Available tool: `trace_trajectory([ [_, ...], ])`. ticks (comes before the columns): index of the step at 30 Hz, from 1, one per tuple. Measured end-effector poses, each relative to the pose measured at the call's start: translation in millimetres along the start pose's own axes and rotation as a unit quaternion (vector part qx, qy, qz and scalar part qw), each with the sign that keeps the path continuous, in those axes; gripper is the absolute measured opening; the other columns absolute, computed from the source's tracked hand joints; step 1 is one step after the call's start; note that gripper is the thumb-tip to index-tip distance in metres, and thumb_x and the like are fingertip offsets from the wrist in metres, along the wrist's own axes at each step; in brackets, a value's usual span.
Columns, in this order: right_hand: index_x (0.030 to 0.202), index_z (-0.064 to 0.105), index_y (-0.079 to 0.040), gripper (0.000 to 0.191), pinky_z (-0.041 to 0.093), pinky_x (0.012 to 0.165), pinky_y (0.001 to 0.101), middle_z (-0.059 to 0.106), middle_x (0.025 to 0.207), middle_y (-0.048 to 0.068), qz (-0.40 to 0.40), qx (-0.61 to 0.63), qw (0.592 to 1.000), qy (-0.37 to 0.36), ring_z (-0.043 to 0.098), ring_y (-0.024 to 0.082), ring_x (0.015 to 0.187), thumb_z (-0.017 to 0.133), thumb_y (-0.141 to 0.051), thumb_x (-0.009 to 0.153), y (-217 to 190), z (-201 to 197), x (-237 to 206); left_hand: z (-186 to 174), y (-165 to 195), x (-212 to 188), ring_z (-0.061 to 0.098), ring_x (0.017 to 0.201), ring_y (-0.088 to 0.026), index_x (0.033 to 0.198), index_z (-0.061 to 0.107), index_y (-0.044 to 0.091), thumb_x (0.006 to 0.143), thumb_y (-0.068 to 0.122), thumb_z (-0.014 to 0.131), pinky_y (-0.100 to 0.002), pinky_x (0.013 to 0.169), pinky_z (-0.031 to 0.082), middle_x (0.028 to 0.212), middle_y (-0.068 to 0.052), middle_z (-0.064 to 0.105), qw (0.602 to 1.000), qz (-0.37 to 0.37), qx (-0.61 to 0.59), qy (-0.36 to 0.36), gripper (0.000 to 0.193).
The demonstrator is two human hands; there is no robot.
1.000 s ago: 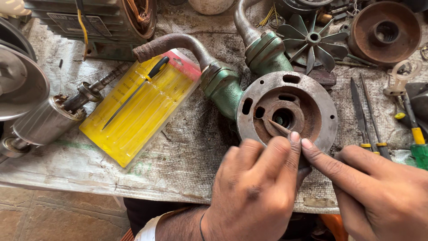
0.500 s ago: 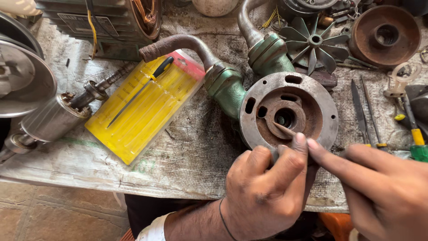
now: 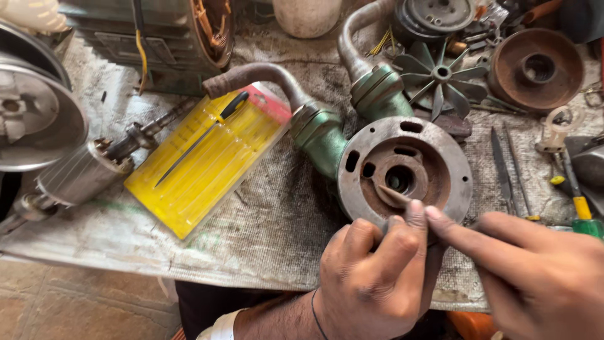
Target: The person works on a disassembled water pump on a cluttered workbench. They use a power drill on the pump housing, scrape the housing's inner cavity and rim with a screwdriver, pick at debris by hand, and press a round component into the housing's center bore.
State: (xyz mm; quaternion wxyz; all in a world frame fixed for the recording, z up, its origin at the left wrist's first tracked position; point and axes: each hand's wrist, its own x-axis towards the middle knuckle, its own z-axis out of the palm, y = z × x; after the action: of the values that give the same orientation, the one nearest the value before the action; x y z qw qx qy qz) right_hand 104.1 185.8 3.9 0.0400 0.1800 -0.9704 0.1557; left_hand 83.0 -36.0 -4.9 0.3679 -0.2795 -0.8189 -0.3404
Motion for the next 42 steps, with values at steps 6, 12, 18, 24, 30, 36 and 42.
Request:
trace_trajectory([
  [6, 0.135, 0.069, -0.029, 0.070, 0.052, 0.054, 0.0325, 0.059, 0.073, -0.001, 0.038, -0.022, 0.999, -0.011, 0.065, 0.014, 0.057, 0.072, -0.001, 0.071, -9, 5, 1, -1, -3, 2, 0.048, 0.071, -0.018, 0.113, 0.069, -0.017, 0.086, 0.005, 0.078, -0.030, 0.057, 0.044, 0.091, -0.006, 0.055, 0.998, -0.026, -0.049, -0.024, 0.035],
  [12, 0.135, 0.073, -0.028, 0.071, 0.052, 0.054, 0.0336, 0.059, 0.074, 0.000, 0.041, -0.024, 0.999, 0.002, 0.065, 0.016, 0.057, 0.071, -0.001, 0.069, -16, 4, 3, -6, -4, 0, 0.048, 0.073, -0.018, 0.116, 0.070, -0.017, 0.087, 0.002, 0.076, -0.031, 0.060, 0.045, 0.093, -0.005, 0.056, 0.997, -0.025, -0.068, -0.036, 0.036],
  [18, 0.134, 0.069, -0.032, 0.069, 0.052, 0.054, 0.0362, 0.061, 0.078, -0.001, 0.024, -0.036, 0.999, -0.004, 0.066, 0.020, 0.059, 0.072, -0.006, 0.070, -15, 0, 6, -2, -3, -1, 0.051, 0.072, -0.018, 0.109, 0.069, -0.019, 0.087, 0.000, 0.073, -0.031, 0.057, 0.044, 0.096, -0.008, 0.060, 0.998, -0.003, -0.046, -0.035, 0.030],
  [24, 0.139, 0.065, -0.034, 0.071, 0.054, 0.055, 0.0363, 0.061, 0.080, -0.002, 0.009, -0.037, 0.999, -0.033, 0.066, 0.019, 0.059, 0.072, -0.010, 0.073, -10, -5, 8, -7, 0, 9, 0.051, 0.075, -0.018, 0.114, 0.068, -0.018, 0.086, 0.002, 0.070, -0.030, 0.060, 0.045, 0.100, -0.010, 0.060, 0.999, 0.004, -0.028, -0.039, 0.035],
  [30, 0.137, 0.067, -0.031, 0.067, 0.054, 0.056, 0.0364, 0.063, 0.081, -0.002, 0.009, -0.037, 0.999, -0.022, 0.067, 0.020, 0.061, 0.073, -0.011, 0.073, -9, 0, 3, -18, 5, 10, 0.064, 0.087, -0.024, 0.117, 0.071, -0.012, 0.085, 0.011, 0.068, -0.037, 0.077, 0.051, 0.099, -0.010, 0.064, 0.998, -0.011, 0.044, -0.052, 0.039],
  [36, 0.105, 0.075, -0.016, 0.036, 0.056, 0.063, 0.0343, 0.072, 0.096, 0.003, 0.004, -0.027, 0.999, 0.038, 0.072, 0.025, 0.075, 0.073, -0.009, 0.070, -12, -1, 0, -12, 20, -3, 0.071, 0.124, -0.026, 0.129, 0.071, 0.000, 0.102, 0.017, 0.059, -0.043, 0.116, 0.042, 0.132, -0.018, 0.069, 0.997, -0.003, 0.053, -0.052, 0.034],
  [42, 0.102, 0.078, -0.008, 0.029, 0.058, 0.063, 0.0315, 0.075, 0.089, 0.005, 0.032, 0.018, 0.998, 0.051, 0.075, 0.023, 0.073, 0.072, -0.001, 0.074, -12, -4, 4, -3, 20, -10, 0.072, 0.127, -0.024, 0.137, 0.064, -0.002, 0.108, 0.014, 0.054, -0.034, 0.121, 0.042, 0.135, -0.018, 0.070, 0.997, -0.014, 0.057, -0.058, 0.034],
])
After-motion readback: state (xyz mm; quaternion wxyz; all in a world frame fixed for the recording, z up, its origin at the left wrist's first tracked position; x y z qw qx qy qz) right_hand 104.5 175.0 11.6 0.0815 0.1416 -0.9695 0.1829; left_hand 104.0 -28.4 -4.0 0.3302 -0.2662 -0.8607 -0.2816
